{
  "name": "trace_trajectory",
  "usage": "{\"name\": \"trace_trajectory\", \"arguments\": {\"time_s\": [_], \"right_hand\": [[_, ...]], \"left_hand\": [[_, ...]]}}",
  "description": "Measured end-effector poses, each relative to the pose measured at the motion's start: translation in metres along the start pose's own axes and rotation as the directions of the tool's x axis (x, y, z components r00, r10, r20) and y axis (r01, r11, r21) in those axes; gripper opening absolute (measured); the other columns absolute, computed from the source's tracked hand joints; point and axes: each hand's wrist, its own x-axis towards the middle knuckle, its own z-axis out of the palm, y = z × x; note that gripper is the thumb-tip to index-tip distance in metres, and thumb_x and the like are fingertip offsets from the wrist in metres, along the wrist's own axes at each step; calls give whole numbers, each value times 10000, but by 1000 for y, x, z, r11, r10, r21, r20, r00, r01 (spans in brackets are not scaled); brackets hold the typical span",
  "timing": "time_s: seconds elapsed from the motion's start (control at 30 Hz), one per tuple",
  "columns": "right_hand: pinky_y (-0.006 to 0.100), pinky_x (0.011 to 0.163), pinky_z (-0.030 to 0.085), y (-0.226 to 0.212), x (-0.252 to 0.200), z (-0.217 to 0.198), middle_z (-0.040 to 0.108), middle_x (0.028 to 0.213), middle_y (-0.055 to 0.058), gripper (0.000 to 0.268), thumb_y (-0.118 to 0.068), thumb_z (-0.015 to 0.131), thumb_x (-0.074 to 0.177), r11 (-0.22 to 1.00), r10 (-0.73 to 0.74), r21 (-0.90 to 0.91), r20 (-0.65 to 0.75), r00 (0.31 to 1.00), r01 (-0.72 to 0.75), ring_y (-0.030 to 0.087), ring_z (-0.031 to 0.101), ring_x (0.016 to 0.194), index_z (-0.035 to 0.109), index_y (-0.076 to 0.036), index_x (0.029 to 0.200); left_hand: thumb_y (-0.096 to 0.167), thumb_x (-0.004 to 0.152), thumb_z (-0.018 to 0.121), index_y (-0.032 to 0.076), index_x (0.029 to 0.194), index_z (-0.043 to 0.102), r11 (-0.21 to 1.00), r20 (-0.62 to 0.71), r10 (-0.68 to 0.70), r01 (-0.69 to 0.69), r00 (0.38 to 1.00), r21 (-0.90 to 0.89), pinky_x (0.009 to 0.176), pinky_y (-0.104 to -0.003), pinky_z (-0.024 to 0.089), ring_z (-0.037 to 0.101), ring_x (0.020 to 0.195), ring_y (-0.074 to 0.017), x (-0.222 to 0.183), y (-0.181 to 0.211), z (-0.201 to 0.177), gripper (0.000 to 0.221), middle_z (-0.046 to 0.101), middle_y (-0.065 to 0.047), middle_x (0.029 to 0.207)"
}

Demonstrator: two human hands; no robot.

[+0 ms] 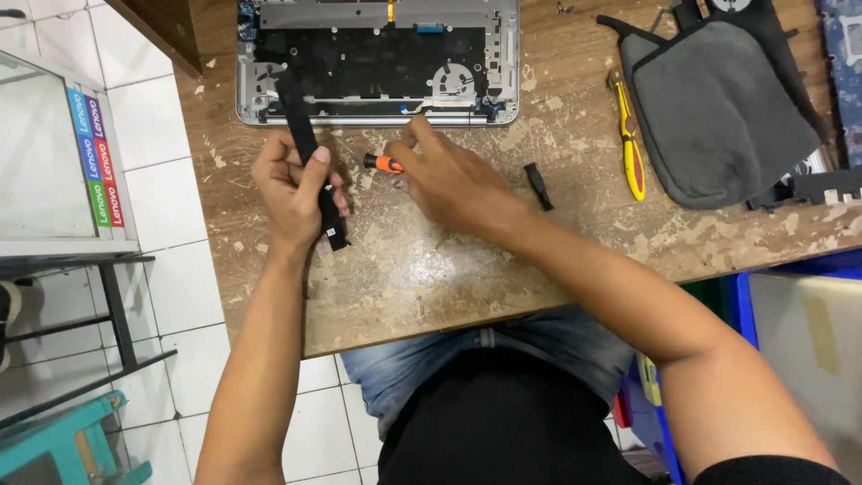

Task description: Removing screws and internal components from a laptop chassis using a screwdriver

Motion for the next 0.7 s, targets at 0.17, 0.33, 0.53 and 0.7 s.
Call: {"name": "trace_trajectory", "arguments": {"time_s": [0.17, 0.33, 0.53, 0.7], "right_hand": [[534, 760, 586, 30, -22, -19, 585, 1080, 185, 207, -52, 691, 1019, 992, -114, -58, 29, 993, 115, 446, 710, 932, 705, 40, 1204], [418, 791, 566, 61, -31, -37, 617, 1019, 109, 130, -156, 744, 1055, 951, -248, -190, 3, 969, 244, 301, 692, 923, 758, -34, 1098], [392, 751, 593, 110, -43, -76, 662, 912, 102, 208, -210, 852, 1002, 907, -401, -145, -9, 916, 396, 307, 714, 859, 743, -37, 965], [517, 687, 563, 115, -68, -117, 733, 672, 96, 331, -371, 894, 855, 982, 186, -84, 222, 957, -171, 386, 755, 725, 690, -115, 807]], "left_hand": [[73, 1085, 671, -79, 999, 627, 998, 47, -25, 28, 999, -59, 346, -388, 588, 672, 398, -279, 4, -18, 29, 181, 640, -223, 604], [109, 1103, 644, -114, 931, 699, 990, 124, -55, 70, 991, -120, 362, -363, 595, 696, 419, -273, 10, -29, 66, 286, 661, -243, 598], [128, 1106, 625, -75, 876, 736, 992, 251, -36, 65, 967, -109, 387, -334, 599, 726, 442, -263, 8, -29, 99, 326, 694, -215, 607], [209, 1065, 756, 103, 692, 726, 960, 369, 185, -247, 911, 129, 381, -287, 469, 677, 418, -225, -5, -51, 120, 389, 674, -75, 510]]}}
